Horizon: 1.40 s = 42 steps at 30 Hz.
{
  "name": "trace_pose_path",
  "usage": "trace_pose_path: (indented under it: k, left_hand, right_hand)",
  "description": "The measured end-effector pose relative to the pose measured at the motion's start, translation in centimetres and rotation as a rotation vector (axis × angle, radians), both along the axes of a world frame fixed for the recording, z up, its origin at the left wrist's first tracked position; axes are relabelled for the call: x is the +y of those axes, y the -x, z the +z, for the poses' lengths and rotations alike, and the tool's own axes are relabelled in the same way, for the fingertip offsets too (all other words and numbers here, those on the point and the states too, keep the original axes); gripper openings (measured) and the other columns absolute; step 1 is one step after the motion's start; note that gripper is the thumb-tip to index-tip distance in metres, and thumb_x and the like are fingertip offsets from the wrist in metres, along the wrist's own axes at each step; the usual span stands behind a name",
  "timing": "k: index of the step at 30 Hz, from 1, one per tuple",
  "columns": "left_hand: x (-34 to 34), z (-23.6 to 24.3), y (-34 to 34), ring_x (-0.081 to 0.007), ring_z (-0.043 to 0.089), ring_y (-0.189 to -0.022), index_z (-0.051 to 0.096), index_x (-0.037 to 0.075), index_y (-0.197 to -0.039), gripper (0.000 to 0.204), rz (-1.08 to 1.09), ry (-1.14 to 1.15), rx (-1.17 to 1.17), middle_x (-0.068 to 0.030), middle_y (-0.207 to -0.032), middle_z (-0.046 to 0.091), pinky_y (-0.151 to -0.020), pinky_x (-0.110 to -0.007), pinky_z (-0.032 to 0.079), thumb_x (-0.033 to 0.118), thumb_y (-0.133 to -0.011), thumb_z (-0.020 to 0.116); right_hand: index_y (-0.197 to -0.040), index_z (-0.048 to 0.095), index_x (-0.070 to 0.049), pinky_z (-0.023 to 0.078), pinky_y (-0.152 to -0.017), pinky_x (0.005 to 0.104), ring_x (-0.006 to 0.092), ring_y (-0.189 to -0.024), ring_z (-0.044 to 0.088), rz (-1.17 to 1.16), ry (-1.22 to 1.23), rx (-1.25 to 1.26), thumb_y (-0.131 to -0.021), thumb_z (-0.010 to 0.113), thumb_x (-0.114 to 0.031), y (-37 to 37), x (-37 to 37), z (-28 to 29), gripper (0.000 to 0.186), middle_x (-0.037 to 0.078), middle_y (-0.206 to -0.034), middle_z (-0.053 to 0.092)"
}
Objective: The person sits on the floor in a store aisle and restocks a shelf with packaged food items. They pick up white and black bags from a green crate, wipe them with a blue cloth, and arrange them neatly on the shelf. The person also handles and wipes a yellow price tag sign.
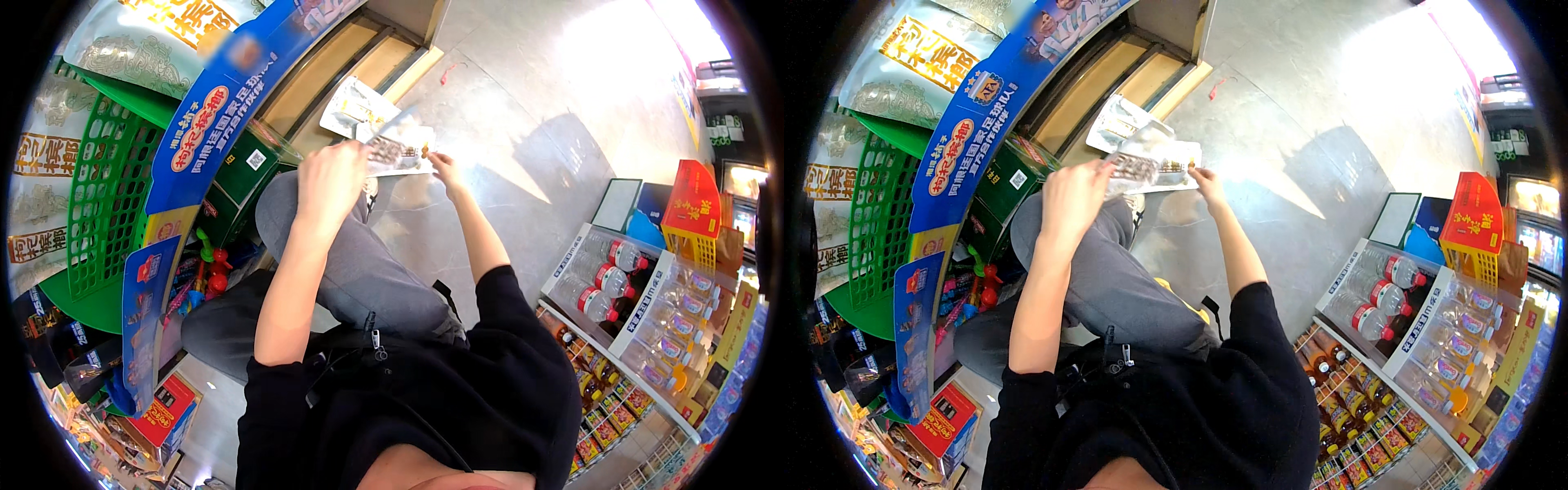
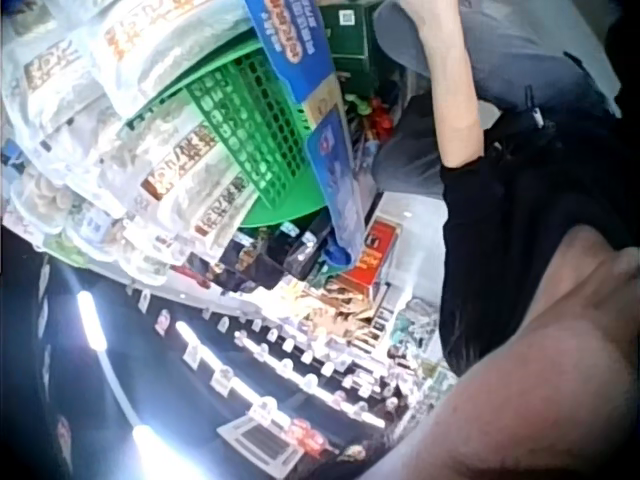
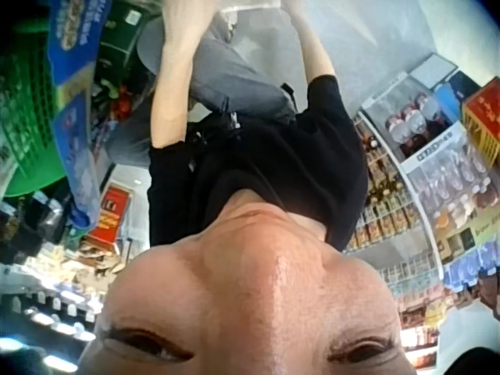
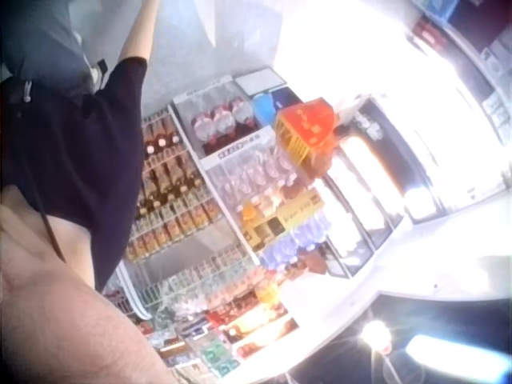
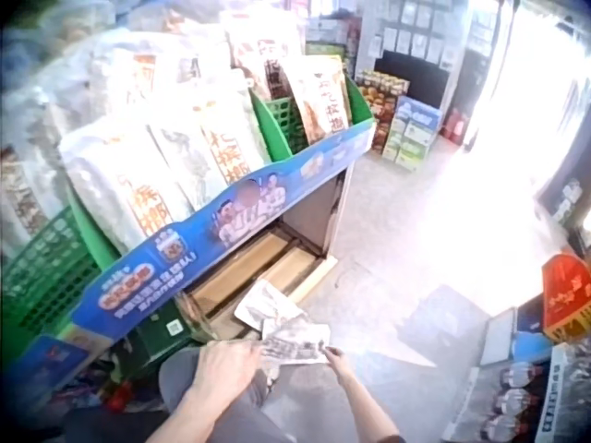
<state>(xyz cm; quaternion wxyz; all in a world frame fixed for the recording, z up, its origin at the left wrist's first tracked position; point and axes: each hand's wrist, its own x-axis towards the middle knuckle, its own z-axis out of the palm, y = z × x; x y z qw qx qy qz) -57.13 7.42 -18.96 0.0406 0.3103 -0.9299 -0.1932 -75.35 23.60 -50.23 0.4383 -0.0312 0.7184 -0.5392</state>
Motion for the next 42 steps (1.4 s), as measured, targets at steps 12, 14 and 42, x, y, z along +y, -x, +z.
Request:
trace_pose_path:
  k: [12,14,42]
  left_hand:
    - [-0.9,-0.9,1.8,-0.0356,0.064,-0.069,0.068,0.005,-0.088,0.025,0.162,-0.065,0.236,-0.0165,-0.077,0.065,-0.062,-0.044,0.051,0.028,-0.088,0.057]
    - [-0.5,-1.4,0.6,-0.0333,0.064,-0.074,0.068,0.007,-0.098,0.020,0.185,-0.103,0.202,-0.0136,-0.087,0.066,-0.064,-0.043,0.051,0.019,-0.085,0.058]
    - [-1.4,28.9,-28.4,-0.0184,0.064,-0.070,0.066,0.001,-0.091,0.014,0.043,0.606,0.626,-0.0088,-0.077,0.065,-0.063,-0.027,0.049,0.003,-0.078,0.069]
  right_hand:
    - [-0.130,0.050,-0.015,0.036,-0.101,0.0415,0.0278,-0.125,0.043,1.086,-0.458,1.013,-0.069,0.074,-0.042,1.5,-15.5,-7.3,0.071,0.017,-0.133,0.047]
    - [-0.128,0.052,-0.014,0.038,-0.098,0.0413,0.0287,-0.123,0.045,1.171,-0.414,1.029,-0.068,0.075,-0.043,-0.6,-16.6,-6.6,0.071,0.018,-0.130,0.050]
    - [-0.127,0.049,0.002,0.039,-0.101,0.0382,0.0206,-0.114,0.052,-0.251,1.219,0.444,-0.094,0.055,-0.022,-7.8,-3.9,44.9,0.041,0.011,-0.127,0.054]
